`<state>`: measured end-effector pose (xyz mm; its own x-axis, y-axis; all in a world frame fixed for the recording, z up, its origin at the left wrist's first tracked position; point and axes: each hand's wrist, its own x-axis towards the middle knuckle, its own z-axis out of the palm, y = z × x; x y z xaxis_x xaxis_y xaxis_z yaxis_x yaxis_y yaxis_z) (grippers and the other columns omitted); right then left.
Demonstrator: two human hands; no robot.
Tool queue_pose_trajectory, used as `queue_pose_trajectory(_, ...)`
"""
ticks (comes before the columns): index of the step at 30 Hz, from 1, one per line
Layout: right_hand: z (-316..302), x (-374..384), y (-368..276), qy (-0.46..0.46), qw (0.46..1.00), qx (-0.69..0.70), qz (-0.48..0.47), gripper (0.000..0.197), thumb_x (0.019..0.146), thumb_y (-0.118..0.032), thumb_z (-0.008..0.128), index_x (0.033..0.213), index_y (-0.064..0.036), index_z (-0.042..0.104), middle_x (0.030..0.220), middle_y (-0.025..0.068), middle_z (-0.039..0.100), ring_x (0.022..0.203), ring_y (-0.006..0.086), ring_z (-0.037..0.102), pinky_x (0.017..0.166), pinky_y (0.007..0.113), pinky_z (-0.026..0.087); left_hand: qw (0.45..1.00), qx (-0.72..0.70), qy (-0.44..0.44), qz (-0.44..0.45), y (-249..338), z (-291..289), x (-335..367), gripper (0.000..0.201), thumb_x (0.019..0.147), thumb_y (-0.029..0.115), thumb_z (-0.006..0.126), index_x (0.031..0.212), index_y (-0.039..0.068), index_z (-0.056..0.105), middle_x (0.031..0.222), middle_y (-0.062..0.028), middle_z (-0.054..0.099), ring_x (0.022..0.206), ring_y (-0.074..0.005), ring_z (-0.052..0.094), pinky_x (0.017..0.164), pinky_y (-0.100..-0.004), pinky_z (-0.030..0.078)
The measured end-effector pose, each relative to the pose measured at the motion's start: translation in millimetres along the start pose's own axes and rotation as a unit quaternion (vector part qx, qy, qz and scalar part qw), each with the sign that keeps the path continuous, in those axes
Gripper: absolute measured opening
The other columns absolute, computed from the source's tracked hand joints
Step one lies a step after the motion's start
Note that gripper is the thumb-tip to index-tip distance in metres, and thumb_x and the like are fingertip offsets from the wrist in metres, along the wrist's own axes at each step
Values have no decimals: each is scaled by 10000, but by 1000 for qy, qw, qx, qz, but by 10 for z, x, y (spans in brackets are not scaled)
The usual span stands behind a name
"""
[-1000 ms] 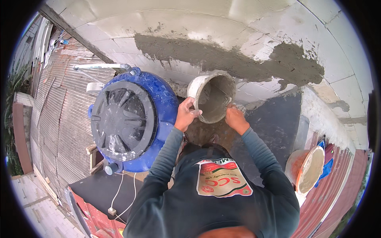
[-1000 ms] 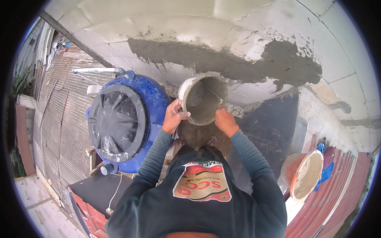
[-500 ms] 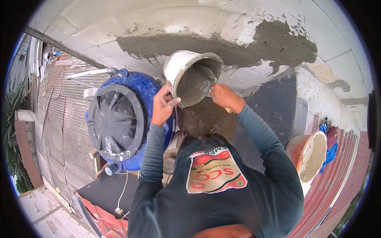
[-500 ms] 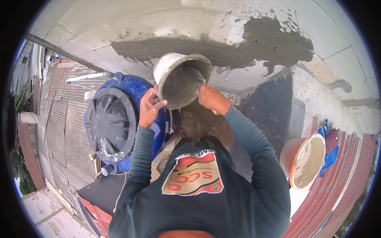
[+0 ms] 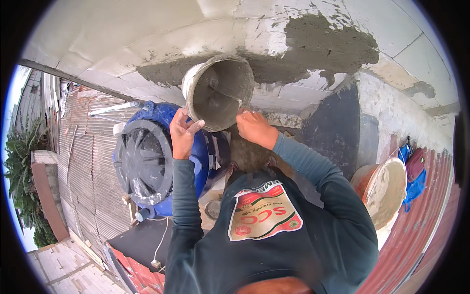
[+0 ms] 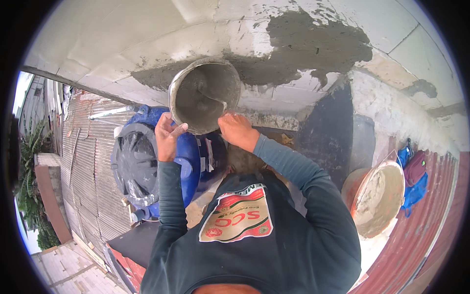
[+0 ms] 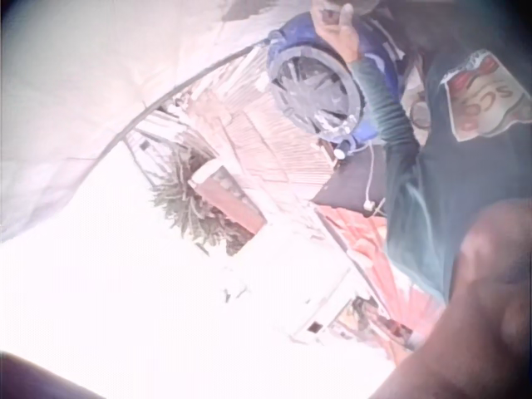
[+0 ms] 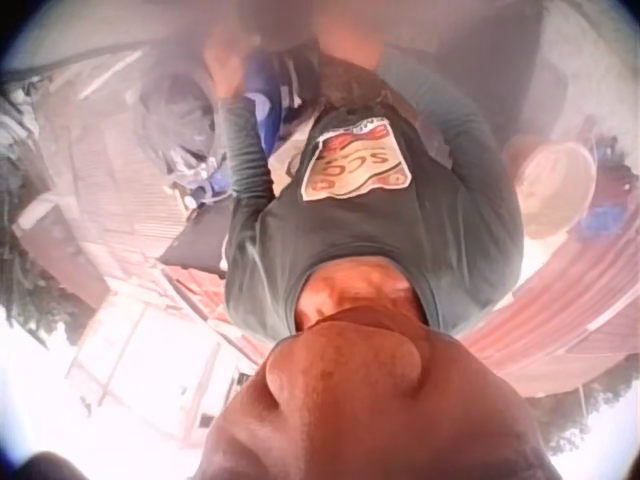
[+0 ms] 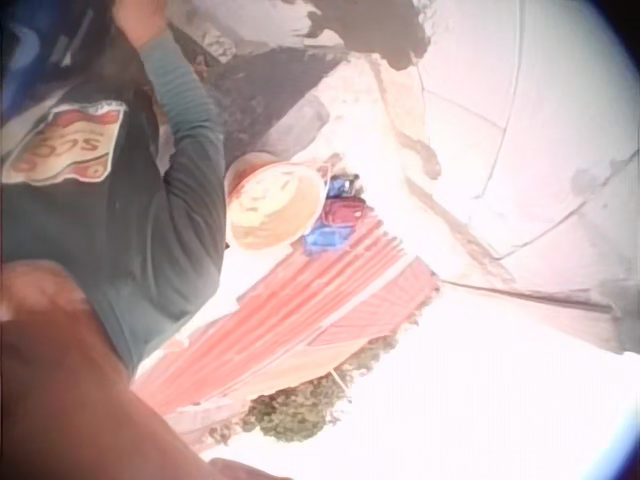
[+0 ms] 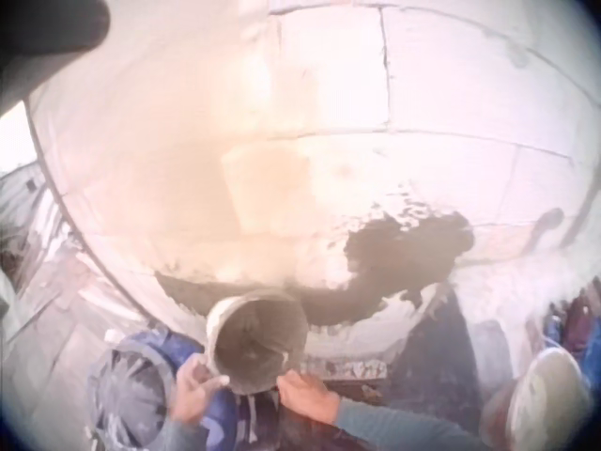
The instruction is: The person applies mortar to a brick wall using a trowel, scooping the material from a bucket and spreading it onto the joints between the blocks.
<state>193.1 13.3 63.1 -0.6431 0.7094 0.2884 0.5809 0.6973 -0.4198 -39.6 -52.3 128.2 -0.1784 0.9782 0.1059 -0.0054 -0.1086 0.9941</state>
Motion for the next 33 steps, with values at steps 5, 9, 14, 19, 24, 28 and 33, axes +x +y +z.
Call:
queue_pose_trajectory(5,-298,124,17,3,997,31,77,72,803,-53,620,813,15,638,816,218,653,762,425,688,670,504,563,999,-2,30,-33,-42,17,-83,344,791,-138,695,1086,8,595,1103,-61,658,995,-156,649,850,-316,578)
queue_pose_trajectory(9,-316,103,45,29,999,15,-34,96,778,-47,637,857,9,635,870,210,660,815,398,686,684,490,558,999,-3,22,-37,30,119,-71,342,799,-102,701,1095,27,588,1090,-49,662,961,-157,663,808,-317,591)
queue_pose_trajectory(14,-423,-38,-3,-90,996,-9,-26,83,778,-86,654,802,-8,639,829,203,668,851,385,678,700,475,556,999,-8,32,-41,-62,-47,-78,349,796,-86,702,1100,35,578,1085,-47,668,956,-162,672,787,-325,603)
queue_pose_trajectory(19,-645,361,-27,38,996,-37,-66,93,770,-88,636,722,-16,669,747,172,676,840,366,693,687,474,565,998,-21,-2,-54,-25,26,-131,331,797,-93,693,1073,34,562,1102,-69,679,962,-175,682,811,-348,616)
queue_pose_trajectory(24,-276,133,-128,-102,983,-35,-151,101,798,-107,636,753,-29,683,770,165,684,814,353,703,675,469,565,997,-38,27,-56,-116,-105,-94,370,807,-110,668,1133,21,553,1109,-96,686,985,-184,689,809,-355,623)
queue_pose_trajectory(28,-486,269,217,-106,994,-33,-21,86,814,-93,621,803,-17,659,822,179,687,823,376,699,683,490,555,997,10,47,-65,-132,-127,-238,350,807,-110,672,1116,17,569,1095,-88,684,962,-172,681,813,-335,603)
queue_pose_trajectory(33,57,42,205,-35,998,26,-35,125,818,-93,610,779,25,618,842,231,670,819,415,687,702,512,548,998,26,43,-40,-122,56,-207,336,804,-131,669,1095,18,589,1097,-71,672,964,-166,667,827,-309,577)
